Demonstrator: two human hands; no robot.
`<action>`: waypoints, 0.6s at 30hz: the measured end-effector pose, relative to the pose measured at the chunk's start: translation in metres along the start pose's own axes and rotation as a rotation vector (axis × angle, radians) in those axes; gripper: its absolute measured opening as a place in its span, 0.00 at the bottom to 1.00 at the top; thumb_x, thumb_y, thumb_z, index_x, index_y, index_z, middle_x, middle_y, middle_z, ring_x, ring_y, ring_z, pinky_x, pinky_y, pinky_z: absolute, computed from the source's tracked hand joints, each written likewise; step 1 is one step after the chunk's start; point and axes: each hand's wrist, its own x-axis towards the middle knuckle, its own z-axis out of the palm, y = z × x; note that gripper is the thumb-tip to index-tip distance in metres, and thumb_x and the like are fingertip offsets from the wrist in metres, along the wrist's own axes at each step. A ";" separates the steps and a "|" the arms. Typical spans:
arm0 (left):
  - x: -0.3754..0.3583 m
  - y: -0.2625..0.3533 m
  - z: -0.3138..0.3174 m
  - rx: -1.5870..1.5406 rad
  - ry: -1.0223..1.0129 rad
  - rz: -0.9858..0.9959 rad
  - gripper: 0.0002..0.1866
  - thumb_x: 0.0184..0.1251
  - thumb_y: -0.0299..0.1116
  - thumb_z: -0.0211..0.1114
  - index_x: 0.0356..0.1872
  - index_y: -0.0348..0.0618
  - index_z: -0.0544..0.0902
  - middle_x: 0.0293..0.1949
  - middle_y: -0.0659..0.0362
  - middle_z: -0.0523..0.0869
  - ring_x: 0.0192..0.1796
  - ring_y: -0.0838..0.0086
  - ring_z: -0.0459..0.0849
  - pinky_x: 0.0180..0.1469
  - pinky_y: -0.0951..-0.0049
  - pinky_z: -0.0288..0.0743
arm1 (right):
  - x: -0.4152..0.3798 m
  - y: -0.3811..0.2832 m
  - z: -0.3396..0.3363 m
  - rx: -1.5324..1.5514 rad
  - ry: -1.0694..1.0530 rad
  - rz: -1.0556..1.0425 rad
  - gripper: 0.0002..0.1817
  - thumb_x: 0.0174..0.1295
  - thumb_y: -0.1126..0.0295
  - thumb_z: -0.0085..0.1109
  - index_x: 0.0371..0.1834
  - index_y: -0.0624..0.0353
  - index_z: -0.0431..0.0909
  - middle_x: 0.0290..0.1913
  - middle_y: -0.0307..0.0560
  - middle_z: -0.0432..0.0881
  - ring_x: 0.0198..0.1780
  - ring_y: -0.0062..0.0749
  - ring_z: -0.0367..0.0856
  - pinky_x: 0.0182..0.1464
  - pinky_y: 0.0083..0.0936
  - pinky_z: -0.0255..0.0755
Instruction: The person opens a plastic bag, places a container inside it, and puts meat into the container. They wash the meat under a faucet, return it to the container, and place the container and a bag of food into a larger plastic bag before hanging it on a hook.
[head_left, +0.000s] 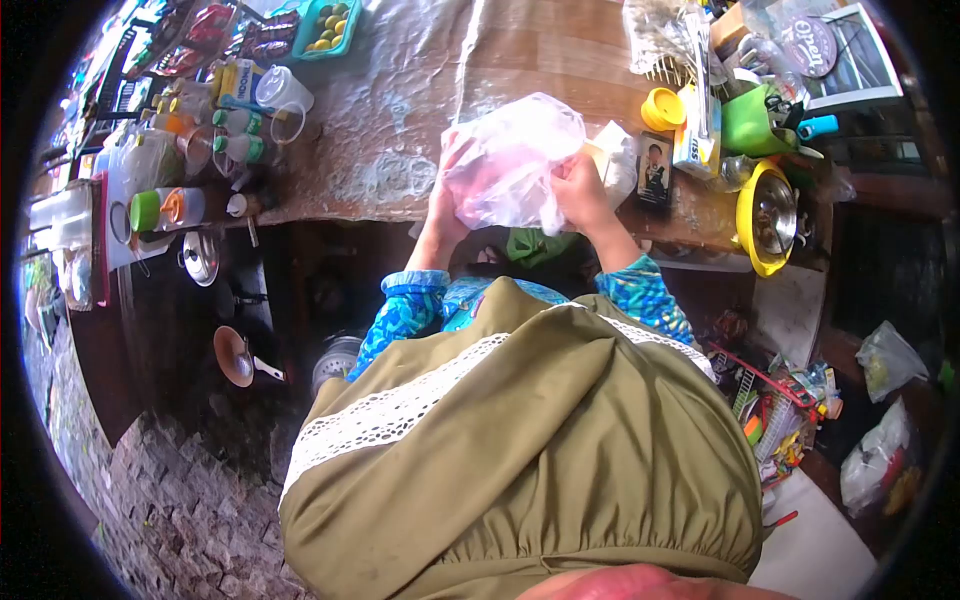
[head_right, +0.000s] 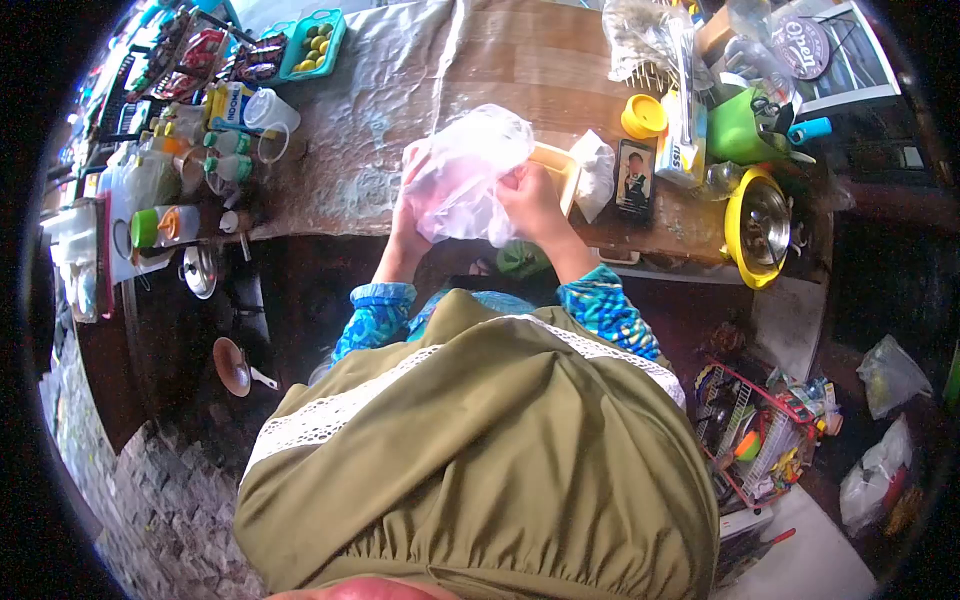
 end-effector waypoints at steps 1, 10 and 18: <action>0.003 -0.005 0.000 -0.029 0.017 -0.021 0.21 0.67 0.43 0.50 0.58 0.49 0.67 0.54 0.59 0.73 0.53 0.70 0.74 0.52 0.69 0.73 | -0.001 0.000 -0.002 0.000 0.003 -0.003 0.09 0.48 0.78 0.57 0.34 0.68 0.74 0.29 0.39 0.79 0.31 0.21 0.77 0.34 0.18 0.70; 0.001 -0.009 0.009 0.004 -0.045 -0.064 0.28 0.67 0.55 0.42 0.62 0.51 0.62 0.60 0.56 0.67 0.58 0.65 0.70 0.57 0.62 0.68 | -0.016 -0.020 -0.034 -0.232 0.189 -0.098 0.05 0.51 0.75 0.60 0.28 0.65 0.75 0.25 0.40 0.80 0.29 0.19 0.77 0.35 0.19 0.72; 0.013 -0.033 -0.004 0.217 -0.050 -0.111 0.33 0.67 0.55 0.43 0.66 0.43 0.55 0.65 0.56 0.60 0.65 0.68 0.61 0.65 0.67 0.56 | -0.001 0.016 -0.019 -0.803 0.043 -0.076 0.11 0.41 0.74 0.57 0.30 0.64 0.75 0.31 0.60 0.79 0.32 0.47 0.79 0.36 0.32 0.73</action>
